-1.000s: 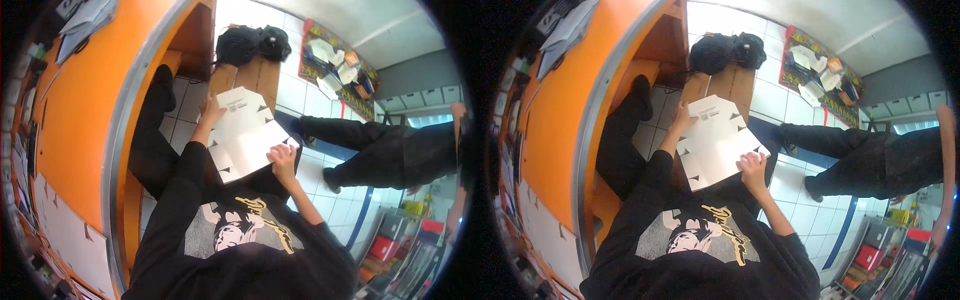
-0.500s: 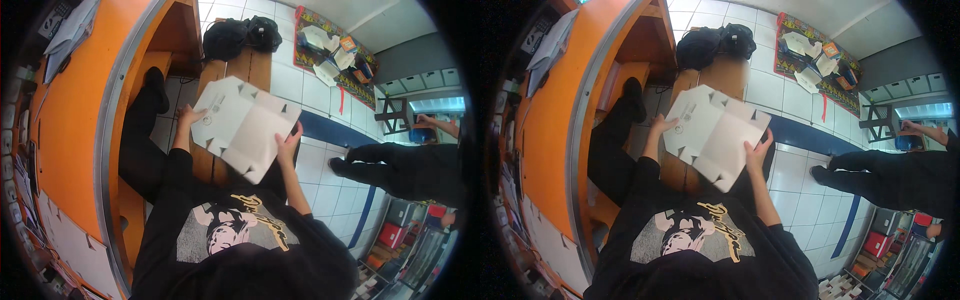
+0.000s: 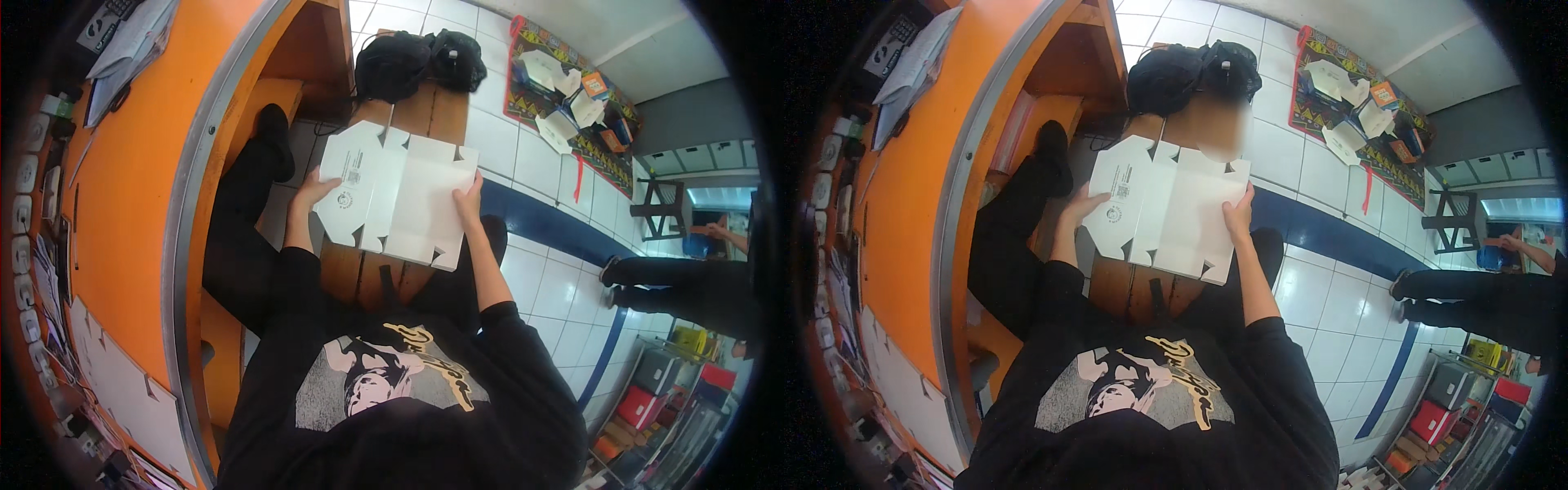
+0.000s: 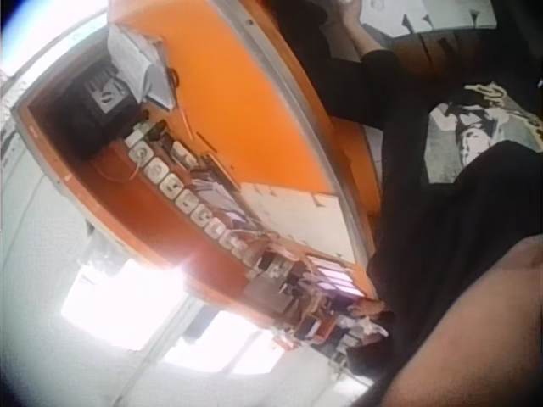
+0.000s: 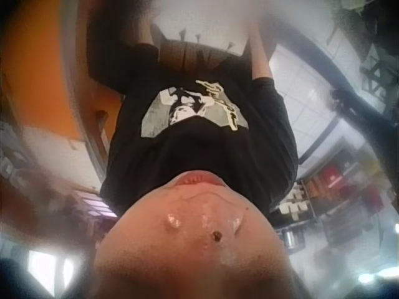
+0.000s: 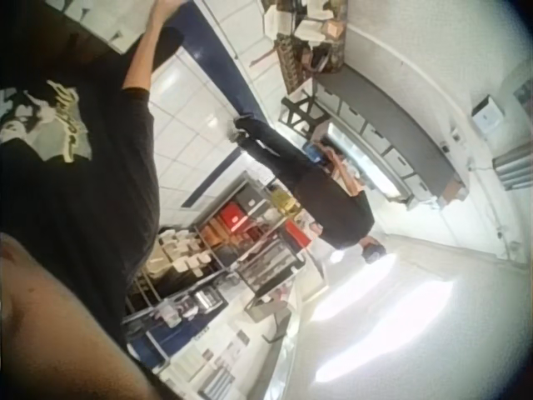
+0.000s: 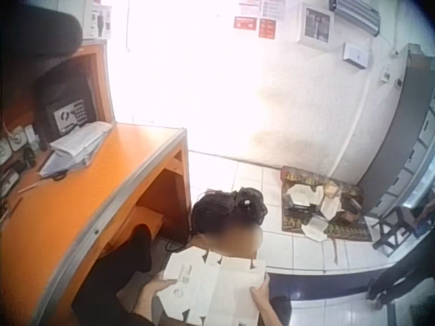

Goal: The person assembles cardboard food boxes by hand, folding the pre-cut flaps and sliding segments together to form the container shape.

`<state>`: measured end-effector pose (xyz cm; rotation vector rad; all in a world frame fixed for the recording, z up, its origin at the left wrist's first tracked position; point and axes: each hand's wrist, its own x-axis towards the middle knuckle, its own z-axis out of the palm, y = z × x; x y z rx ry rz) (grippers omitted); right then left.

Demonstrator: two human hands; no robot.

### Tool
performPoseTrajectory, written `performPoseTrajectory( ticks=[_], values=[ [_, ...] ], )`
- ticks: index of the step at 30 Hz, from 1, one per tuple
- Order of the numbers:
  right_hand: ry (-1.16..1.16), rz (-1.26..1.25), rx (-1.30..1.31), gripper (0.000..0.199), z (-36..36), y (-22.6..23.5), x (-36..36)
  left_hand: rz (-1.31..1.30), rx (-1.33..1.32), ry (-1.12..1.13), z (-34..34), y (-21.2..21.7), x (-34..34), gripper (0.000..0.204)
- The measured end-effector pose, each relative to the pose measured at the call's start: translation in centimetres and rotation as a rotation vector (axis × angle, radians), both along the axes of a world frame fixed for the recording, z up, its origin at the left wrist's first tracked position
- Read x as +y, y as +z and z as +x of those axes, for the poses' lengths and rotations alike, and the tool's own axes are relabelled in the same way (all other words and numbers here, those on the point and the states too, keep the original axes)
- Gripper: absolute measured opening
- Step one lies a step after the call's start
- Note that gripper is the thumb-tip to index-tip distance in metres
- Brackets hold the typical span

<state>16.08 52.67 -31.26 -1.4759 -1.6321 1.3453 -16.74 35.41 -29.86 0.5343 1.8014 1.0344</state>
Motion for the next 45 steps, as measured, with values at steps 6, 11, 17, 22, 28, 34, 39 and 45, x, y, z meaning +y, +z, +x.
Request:
performPoseTrajectory(
  ticks=[6, 11, 17, 22, 28, 34, 39, 45],
  values=[
    [-0.125, 0.692, -0.858, 0.083, -4.2, 1.8, -3.5, 0.034, 0.115, -0.046, -0.2, -0.3, -0.2, 0.054],
    [0.535, 0.800, -0.668, 0.068, -10.1, 0.7, -8.6, 0.094, 0.229, -0.061, 0.5, -0.3, 0.6, 0.044],
    [0.513, 0.814, -0.842, 0.062, -11.7, 0.0, -10.1, -0.229, 0.707, -0.022, 7.0, 5.6, 3.4, 0.033],
    [0.437, 0.913, -1.003, 0.052, -12.2, -0.1, -10.2, -0.252, 0.739, -0.020, 14.7, 7.6, 5.3, 0.026],
    [0.446, 0.334, 0.067, 0.028, -8.1, -0.8, -10.5, -0.316, 1.383, -0.398, 22.5, 1.9, 5.9, 0.028],
    [0.419, 0.881, -0.446, 0.048, -7.9, -0.3, -7.8, -0.082, 0.812, -0.240, 14.2, 5.7, 5.1, 0.032],
    [0.191, 0.778, -0.479, 0.073, -4.8, 2.4, 0.2, -0.107, 0.673, -0.220, 4.3, 8.5, 4.5, 0.045],
    [0.260, 0.362, -0.817, 0.098, -6.2, 4.5, -2.6, -0.216, 0.787, -0.623, 0.7, 11.3, 12.1, 0.041]
  ],
)
